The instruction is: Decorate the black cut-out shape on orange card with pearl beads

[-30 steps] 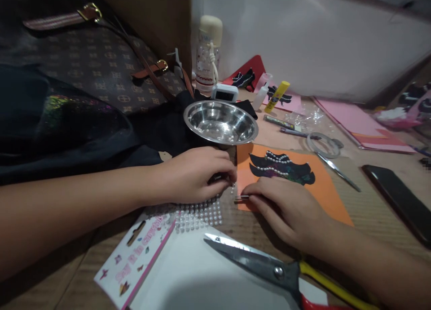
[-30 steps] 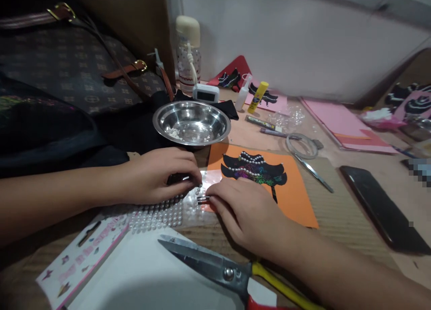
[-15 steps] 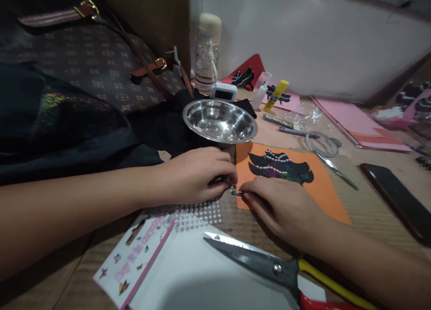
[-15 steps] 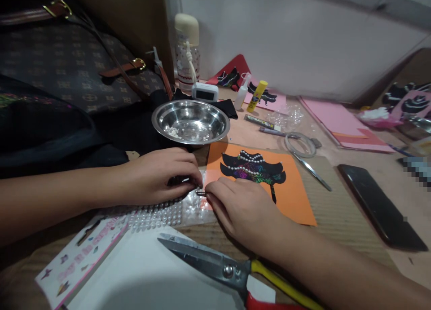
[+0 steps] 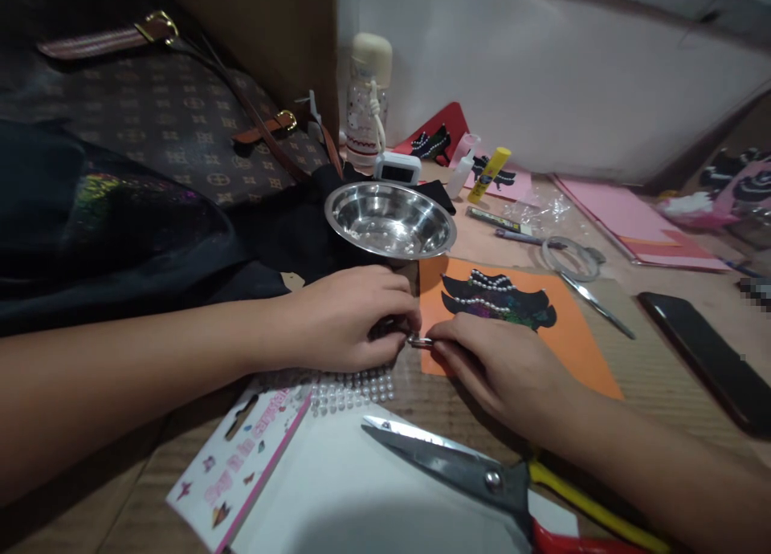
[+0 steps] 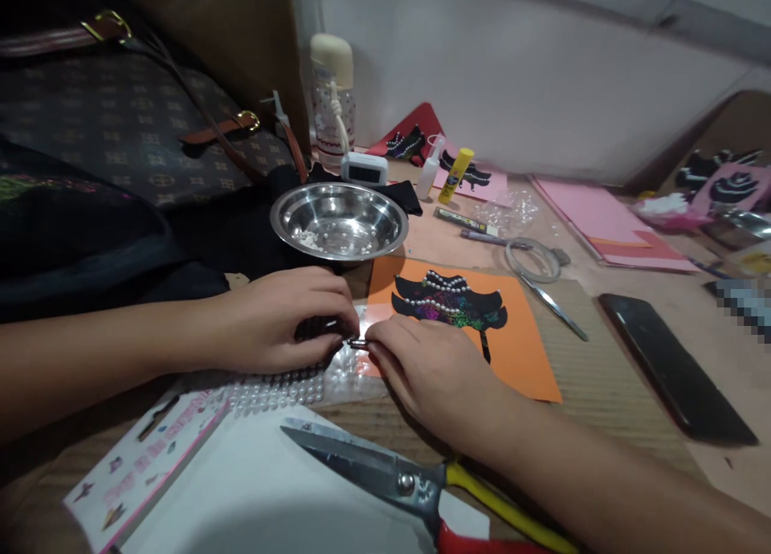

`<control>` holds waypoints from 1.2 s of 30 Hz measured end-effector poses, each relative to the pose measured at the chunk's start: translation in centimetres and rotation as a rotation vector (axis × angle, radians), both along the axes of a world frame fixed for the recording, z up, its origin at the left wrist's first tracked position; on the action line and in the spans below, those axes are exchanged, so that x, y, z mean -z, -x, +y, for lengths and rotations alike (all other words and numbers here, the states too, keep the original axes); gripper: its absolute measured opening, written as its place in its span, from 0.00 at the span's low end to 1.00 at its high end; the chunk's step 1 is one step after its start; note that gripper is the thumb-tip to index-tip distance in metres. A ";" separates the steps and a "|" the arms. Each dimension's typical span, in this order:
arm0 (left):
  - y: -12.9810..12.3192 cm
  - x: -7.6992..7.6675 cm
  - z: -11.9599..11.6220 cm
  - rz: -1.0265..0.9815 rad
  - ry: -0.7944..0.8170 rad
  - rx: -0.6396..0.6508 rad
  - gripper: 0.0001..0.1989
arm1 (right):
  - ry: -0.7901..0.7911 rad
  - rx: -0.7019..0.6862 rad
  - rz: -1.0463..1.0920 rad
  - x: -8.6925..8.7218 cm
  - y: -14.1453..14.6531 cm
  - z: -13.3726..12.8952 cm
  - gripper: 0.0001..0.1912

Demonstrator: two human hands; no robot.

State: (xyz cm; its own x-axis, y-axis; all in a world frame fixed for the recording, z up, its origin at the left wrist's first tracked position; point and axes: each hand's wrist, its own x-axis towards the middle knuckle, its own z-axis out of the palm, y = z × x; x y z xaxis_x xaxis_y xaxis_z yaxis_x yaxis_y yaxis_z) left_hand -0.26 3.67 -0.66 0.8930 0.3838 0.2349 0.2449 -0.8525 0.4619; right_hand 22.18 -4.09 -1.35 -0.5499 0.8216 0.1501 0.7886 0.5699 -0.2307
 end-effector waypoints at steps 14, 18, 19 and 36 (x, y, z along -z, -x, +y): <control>-0.2 1.0 0.3 -0.031 -0.081 -0.027 0.03 | 0.105 0.026 0.173 -0.3 -0.2 -0.3 0.08; -0.1 0.8 0.3 -0.043 -0.058 -0.033 0.04 | 0.015 -0.141 0.209 -0.6 -0.1 -0.6 0.08; 0.0 0.7 0.3 -0.042 -0.052 -0.043 0.04 | -0.007 -0.181 0.211 -0.6 -0.2 -0.7 0.08; -0.4 0.1 0.1 -0.055 0.259 -0.356 0.04 | -0.135 -0.315 0.143 -0.1 -0.4 -1.1 0.09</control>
State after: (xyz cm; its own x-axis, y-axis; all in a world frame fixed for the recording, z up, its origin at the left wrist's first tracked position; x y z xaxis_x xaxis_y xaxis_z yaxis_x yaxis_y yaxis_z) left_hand 0.18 3.73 -0.80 0.6834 0.7176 0.1339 0.4711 -0.5736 0.6701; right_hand 22.60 -5.14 -1.30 -0.7379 0.5833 0.3394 0.5351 0.8122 -0.2325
